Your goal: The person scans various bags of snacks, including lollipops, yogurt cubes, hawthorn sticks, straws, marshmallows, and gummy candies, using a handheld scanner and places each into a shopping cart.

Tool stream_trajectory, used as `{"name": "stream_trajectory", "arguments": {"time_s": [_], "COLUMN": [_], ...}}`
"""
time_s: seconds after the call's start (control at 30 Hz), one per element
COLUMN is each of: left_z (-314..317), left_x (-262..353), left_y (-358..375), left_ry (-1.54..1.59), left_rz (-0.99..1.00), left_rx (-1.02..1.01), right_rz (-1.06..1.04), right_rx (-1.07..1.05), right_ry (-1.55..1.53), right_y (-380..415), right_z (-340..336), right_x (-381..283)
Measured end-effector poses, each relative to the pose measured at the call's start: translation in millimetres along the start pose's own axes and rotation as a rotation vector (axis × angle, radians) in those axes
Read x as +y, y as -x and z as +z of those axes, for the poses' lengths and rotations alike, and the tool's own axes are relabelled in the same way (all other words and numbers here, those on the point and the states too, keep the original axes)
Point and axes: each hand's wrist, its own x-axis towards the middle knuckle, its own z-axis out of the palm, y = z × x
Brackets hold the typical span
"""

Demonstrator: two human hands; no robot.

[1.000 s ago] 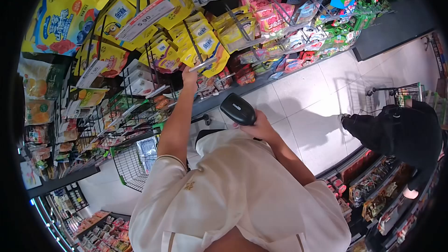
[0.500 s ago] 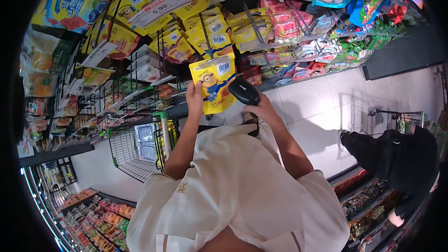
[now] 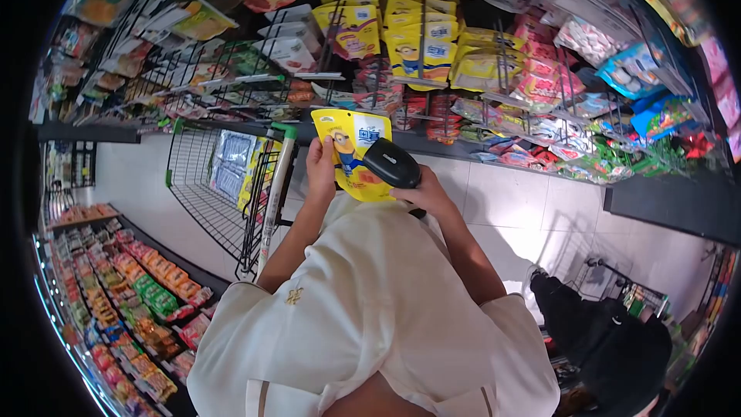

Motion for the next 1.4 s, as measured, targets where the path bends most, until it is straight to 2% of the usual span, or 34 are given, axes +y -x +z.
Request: {"name": "stream_trajectory", "arguments": {"time_s": [0.03,0.17,0.23,0.27,0.33,0.37,0.4,0.53,0.57,0.63,0.73,0.83,0.93,1.03,1.07,1.17,1.33,1.4], "left_z": [-4.2,-16.4,-52.8,-63.5,-76.1,-83.2,-91.2,-140.2,-149.5,-165.2,-183.0,-200.3,-239.5,-230.9,-234.1,-249.8,-282.7,-294.9], "left_x": [7.8,63.2,67.0,69.2,98.9,114.6,129.6,134.5,130.6,128.0,123.2,122.6,87.8,105.2,107.0,100.5,109.8,103.8], "left_y": [1.5,-5.9,-23.9,-32.9,-38.8,-33.5,-29.0,-35.3,-35.4,-32.4,-30.2,-20.1,-30.0,-29.1,-24.3,-18.9,-0.1,0.1], "left_ry": [0.013,0.431,0.771,0.928,1.225,1.269,1.303,1.391,1.391,1.393,1.406,1.367,1.063,0.903,0.825,0.722,0.730,0.650], "left_rz": [0.039,0.054,-0.055,-0.042,0.010,0.013,0.044,0.200,0.214,0.240,0.271,0.211,0.151,-0.024,-0.041,-0.057,-0.057,-0.073], "left_rx": [0.028,0.119,-0.087,-0.239,-0.557,-0.498,-0.549,-0.687,-0.677,-0.663,-0.649,-0.430,-0.093,0.473,0.542,0.581,0.237,0.247], "right_rz": [-0.089,-0.462,-0.688,-0.775,-0.653,-0.588,-0.570,0.030,-0.018,0.081,0.149,0.139,-0.183,-0.017,-0.010,-0.004,0.081,0.132], "right_rx": [-0.051,-0.317,-0.522,-0.610,-0.742,-0.808,-0.810,-0.794,-0.777,-0.665,-0.667,-0.659,-0.626,-0.668,-0.643,-0.553,-0.439,-0.424], "right_ry": [0.021,0.185,0.258,0.310,0.357,0.382,0.383,0.078,0.215,0.276,0.216,0.219,0.194,0.091,0.061,-0.025,-0.093,-0.133], "right_y": [1.8,15.1,11.1,9.5,15.1,18.7,20.4,15.4,4.3,-3.3,-12.5,-23.7,-35.7,-43.5,-47.0,-61.9,-101.0,-119.3], "right_z": [8.1,50.9,73.3,81.5,97.2,104.6,110.9,139.3,142.7,157.6,178.3,196.1,207.6,224.5,233.0,262.4,293.8,304.4], "right_x": [-15.6,-105.4,-135.9,-142.2,-162.9,-172.4,-178.9,-185.2,-180.0,-175.9,-177.1,-170.4,-145.4,-144.6,-143.7,-143.3,-141.4,-138.5]}}
